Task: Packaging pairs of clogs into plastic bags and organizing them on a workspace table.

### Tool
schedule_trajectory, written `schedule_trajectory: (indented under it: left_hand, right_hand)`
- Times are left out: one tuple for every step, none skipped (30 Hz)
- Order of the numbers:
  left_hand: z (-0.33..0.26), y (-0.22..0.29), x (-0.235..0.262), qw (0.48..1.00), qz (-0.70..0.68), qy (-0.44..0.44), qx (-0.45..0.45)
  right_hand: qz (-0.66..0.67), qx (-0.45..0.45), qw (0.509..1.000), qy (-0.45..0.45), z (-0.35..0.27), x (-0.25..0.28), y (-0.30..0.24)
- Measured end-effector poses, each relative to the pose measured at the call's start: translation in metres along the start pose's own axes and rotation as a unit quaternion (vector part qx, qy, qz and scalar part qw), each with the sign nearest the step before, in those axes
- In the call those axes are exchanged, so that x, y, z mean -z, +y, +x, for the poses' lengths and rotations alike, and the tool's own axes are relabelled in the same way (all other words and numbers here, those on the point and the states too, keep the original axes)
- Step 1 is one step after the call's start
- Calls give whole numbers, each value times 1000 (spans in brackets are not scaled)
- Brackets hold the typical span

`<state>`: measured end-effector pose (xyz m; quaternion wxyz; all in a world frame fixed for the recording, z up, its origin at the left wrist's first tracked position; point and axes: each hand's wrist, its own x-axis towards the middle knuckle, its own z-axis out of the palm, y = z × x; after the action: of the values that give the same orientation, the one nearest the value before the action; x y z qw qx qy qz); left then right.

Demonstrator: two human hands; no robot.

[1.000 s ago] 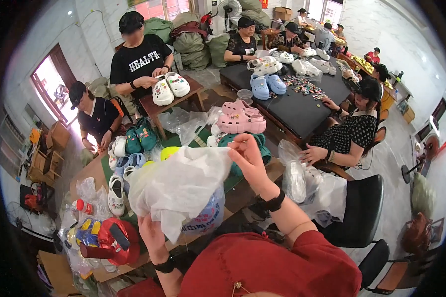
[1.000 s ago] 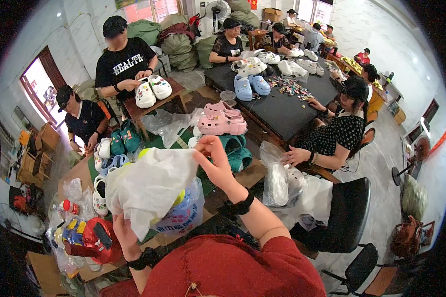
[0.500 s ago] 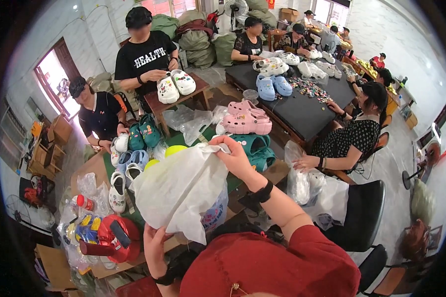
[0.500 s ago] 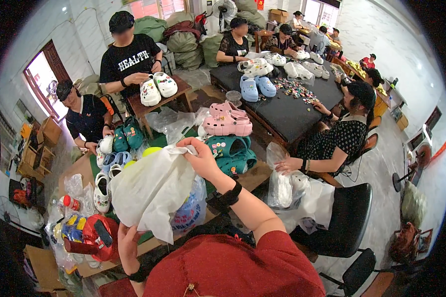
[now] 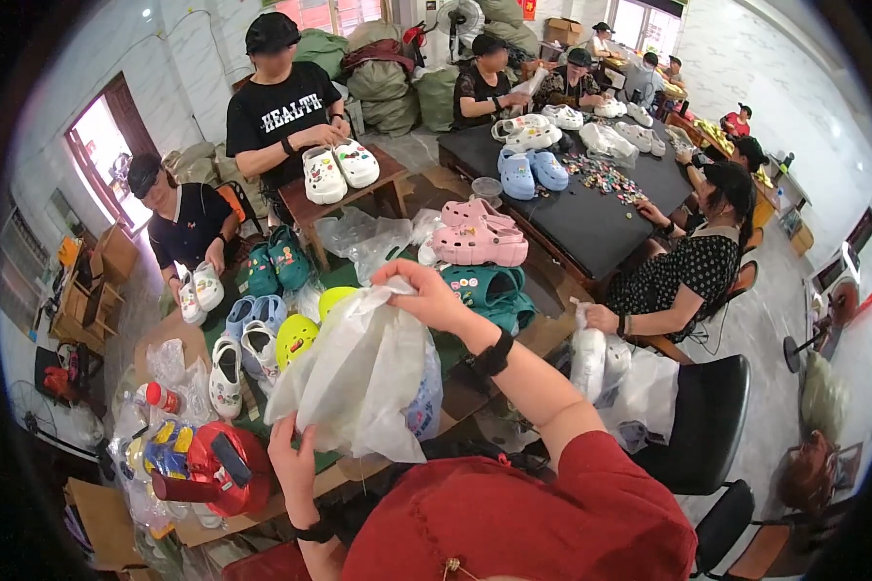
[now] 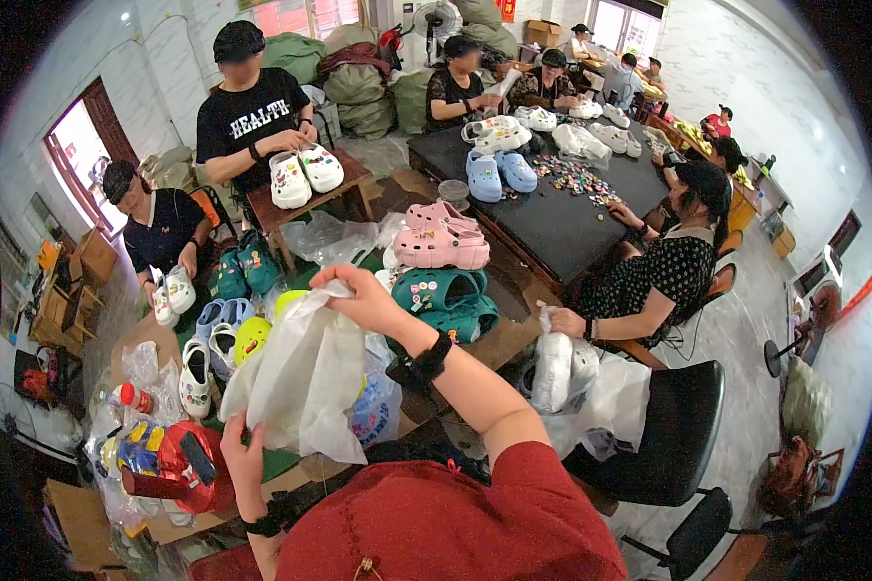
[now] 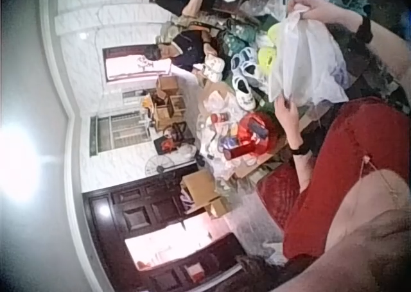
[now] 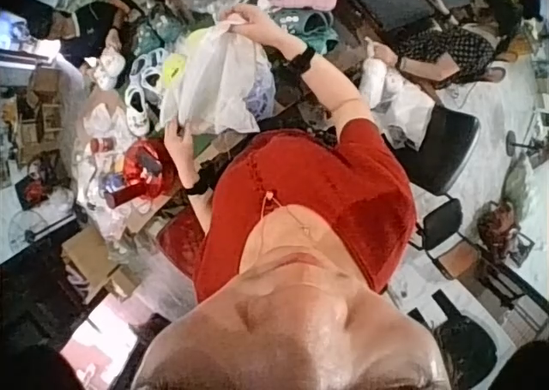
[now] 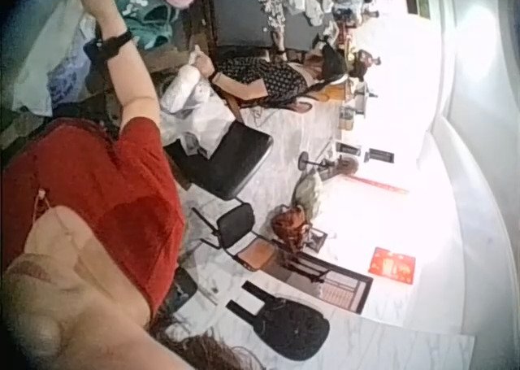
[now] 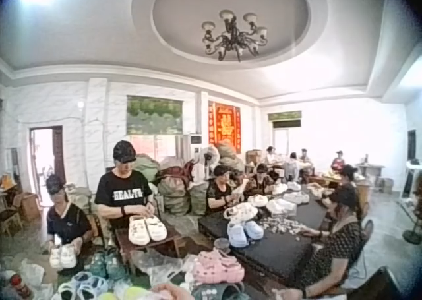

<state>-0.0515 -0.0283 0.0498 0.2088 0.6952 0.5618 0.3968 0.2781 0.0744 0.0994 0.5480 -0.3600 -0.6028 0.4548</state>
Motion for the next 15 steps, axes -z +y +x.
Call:
schedule_trajectory:
  left_hand:
    - [-3, -4, 0, 999, -3, 31, -26]
    - [-7, -5, 4, 999, -1, 32, -22]
    - [-11, -8, 8, 998, 12, 57, -18]
    - [-13, -9, 12, 996, 25, 83, -13]
    - [-15, -8, 14, 993, 49, 105, -24]
    - [-15, -8, 14, 993, 50, 107, -23]
    - [-14, -7, 13, 990, 53, 132, -17]
    - [-15, -8, 14, 986, 59, 158, -11]
    - [-17, -13, 10, 983, 40, 179, -2]
    - [-17, -15, 5, 983, 41, 181, -1]
    - [-19, -18, 1, 984, 27, 177, -7]
    - [-20, -13, -3, 985, 9, 171, -15]
    - [-23, -5, -4, 991, -34, 111, 64]
    - [-24, -2, -9, 992, -44, 91, 71]
    - [-23, 10, -11, 996, -11, 74, 47]
  right_hand:
    - [-17, 12, 1000, 10, 5, 2, -3]
    - [-32, 22, 999, 17, 10, 1, -11]
    - [-63, -12, 998, 5, 14, 4, -23]
    - [-63, -13, 998, 4, 20, 8, -26]
    - [-77, 15, 997, 5, 26, 11, -29]
    - [-92, 44, 995, 6, 32, 15, -31]
    - [-58, 59, 997, -12, 38, 21, -32]
    - [-56, 60, 997, -16, 39, 21, -26]
    - [-71, 58, 996, 22, 40, 23, -18]
    - [-86, 56, 993, 60, 40, 25, -12]
    - [-155, 46, 983, 86, 35, 20, -2]
    - [-155, 47, 983, 82, 25, 19, 5]
    - [-178, -15, 978, 110, 12, 19, 12]
    - [-202, -78, 967, 135, -3, 15, 16]
    - [-150, -103, 978, 106, -19, 12, 20]
